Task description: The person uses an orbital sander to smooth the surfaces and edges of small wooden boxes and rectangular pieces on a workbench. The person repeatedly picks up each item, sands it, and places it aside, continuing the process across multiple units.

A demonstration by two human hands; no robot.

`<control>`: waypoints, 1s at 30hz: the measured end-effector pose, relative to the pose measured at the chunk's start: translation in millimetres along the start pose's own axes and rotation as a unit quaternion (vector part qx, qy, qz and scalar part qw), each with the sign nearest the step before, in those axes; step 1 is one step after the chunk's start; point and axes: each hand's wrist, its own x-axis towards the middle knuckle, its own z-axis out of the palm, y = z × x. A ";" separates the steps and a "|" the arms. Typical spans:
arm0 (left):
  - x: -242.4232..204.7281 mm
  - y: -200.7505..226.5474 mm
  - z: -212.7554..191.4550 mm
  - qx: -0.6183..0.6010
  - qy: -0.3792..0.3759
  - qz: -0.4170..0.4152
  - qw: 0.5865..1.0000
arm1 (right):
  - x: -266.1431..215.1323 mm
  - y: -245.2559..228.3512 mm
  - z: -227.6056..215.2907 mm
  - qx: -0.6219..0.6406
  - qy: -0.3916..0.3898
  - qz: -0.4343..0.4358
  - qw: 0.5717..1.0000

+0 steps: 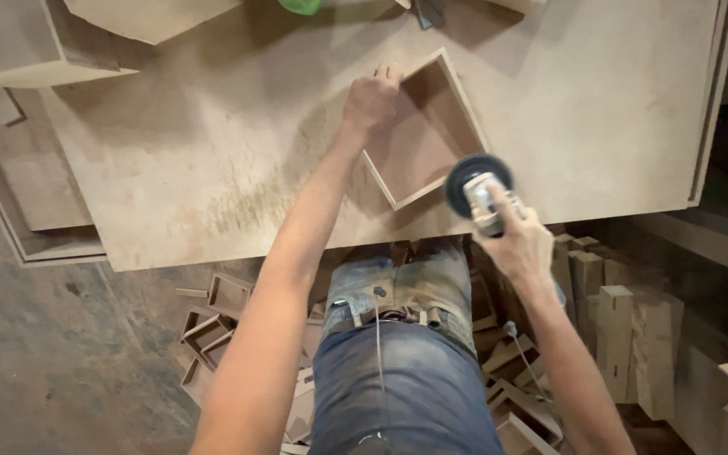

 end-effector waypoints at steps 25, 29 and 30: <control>-142.5 124.3 -146.1 -0.245 0.082 -0.178 0.950 | -76.1 7.4 -53.6 0.392 0.270 0.086 0.875; -158.1 105.2 -203.5 -0.239 -0.019 -0.262 0.935 | -76.2 -5.5 -65.5 0.437 0.229 0.028 0.869; -162.6 101.6 -209.8 -0.247 -0.020 -0.253 0.935 | -70.8 -10.6 -66.3 0.426 0.219 0.016 0.878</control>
